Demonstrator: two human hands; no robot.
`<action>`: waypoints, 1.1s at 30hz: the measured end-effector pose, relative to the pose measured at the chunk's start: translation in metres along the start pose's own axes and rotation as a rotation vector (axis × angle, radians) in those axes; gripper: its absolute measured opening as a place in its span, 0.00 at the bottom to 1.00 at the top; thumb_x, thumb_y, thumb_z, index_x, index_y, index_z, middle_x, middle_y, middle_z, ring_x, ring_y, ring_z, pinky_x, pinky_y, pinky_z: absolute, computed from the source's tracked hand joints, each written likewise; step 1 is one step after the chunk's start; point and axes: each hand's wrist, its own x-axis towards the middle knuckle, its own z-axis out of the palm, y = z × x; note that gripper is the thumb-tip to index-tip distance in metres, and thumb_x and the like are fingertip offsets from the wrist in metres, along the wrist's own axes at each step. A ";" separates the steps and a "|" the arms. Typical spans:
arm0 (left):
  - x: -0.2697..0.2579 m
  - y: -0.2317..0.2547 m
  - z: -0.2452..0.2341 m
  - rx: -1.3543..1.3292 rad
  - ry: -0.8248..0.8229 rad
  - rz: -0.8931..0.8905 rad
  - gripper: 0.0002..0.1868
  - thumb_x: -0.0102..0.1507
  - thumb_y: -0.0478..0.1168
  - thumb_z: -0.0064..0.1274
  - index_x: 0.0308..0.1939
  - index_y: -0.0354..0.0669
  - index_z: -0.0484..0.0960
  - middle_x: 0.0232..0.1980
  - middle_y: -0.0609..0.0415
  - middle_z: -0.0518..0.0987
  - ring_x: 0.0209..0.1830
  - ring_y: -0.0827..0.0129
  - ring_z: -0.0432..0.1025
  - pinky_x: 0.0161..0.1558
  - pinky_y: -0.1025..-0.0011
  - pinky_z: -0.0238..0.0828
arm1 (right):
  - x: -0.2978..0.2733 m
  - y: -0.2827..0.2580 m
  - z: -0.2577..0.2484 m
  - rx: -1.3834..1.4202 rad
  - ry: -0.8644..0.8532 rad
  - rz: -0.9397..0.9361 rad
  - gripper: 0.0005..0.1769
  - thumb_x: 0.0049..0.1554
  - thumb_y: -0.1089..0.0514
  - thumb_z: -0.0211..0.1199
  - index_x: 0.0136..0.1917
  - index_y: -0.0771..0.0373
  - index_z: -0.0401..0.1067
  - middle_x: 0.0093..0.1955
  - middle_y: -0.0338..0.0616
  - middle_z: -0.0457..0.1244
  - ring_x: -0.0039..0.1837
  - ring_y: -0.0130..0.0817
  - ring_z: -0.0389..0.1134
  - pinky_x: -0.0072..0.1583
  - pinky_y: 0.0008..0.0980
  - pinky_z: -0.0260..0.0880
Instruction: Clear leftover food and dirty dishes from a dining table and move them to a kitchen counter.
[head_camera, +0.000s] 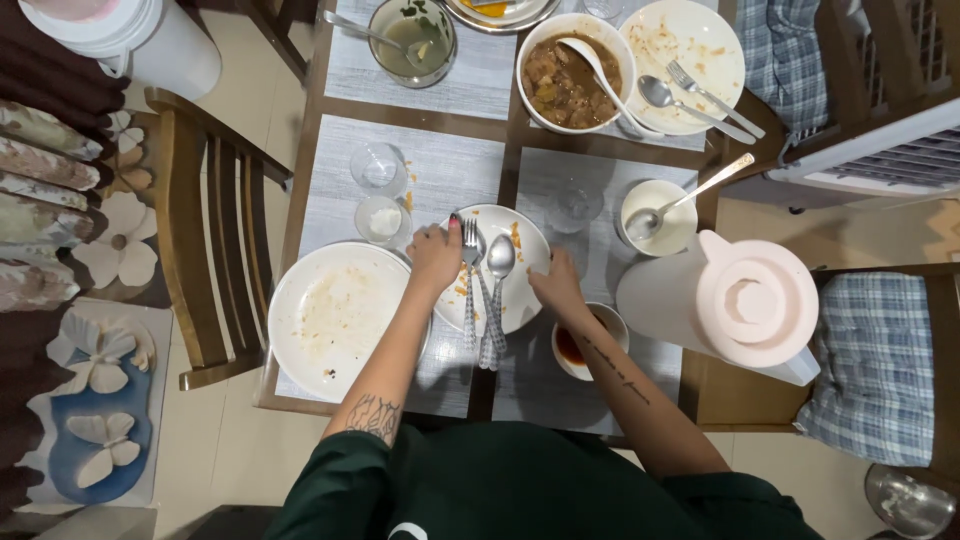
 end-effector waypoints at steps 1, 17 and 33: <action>0.006 -0.007 0.006 -0.022 0.012 0.021 0.39 0.72 0.63 0.26 0.64 0.28 0.72 0.69 0.24 0.65 0.74 0.35 0.55 0.73 0.44 0.42 | 0.000 0.000 0.000 -0.012 0.011 0.002 0.27 0.50 0.58 0.63 0.60 0.74 0.66 0.61 0.65 0.60 0.66 0.58 0.62 0.67 0.47 0.61; -0.061 0.024 -0.114 -0.294 -0.123 0.048 0.37 0.71 0.63 0.27 0.64 0.41 0.79 0.65 0.32 0.72 0.70 0.42 0.60 0.71 0.58 0.53 | -0.049 -0.091 -0.045 -0.102 0.026 -0.022 0.37 0.51 0.64 0.56 0.74 0.72 0.60 0.68 0.64 0.59 0.66 0.55 0.63 0.65 0.44 0.64; -0.134 -0.160 -0.193 -0.541 0.062 -0.125 0.37 0.70 0.62 0.29 0.67 0.36 0.73 0.73 0.37 0.66 0.78 0.47 0.51 0.73 0.58 0.47 | -0.072 -0.148 0.127 -0.247 -0.156 -0.166 0.34 0.51 0.66 0.57 0.72 0.65 0.65 0.63 0.61 0.62 0.64 0.56 0.64 0.64 0.43 0.65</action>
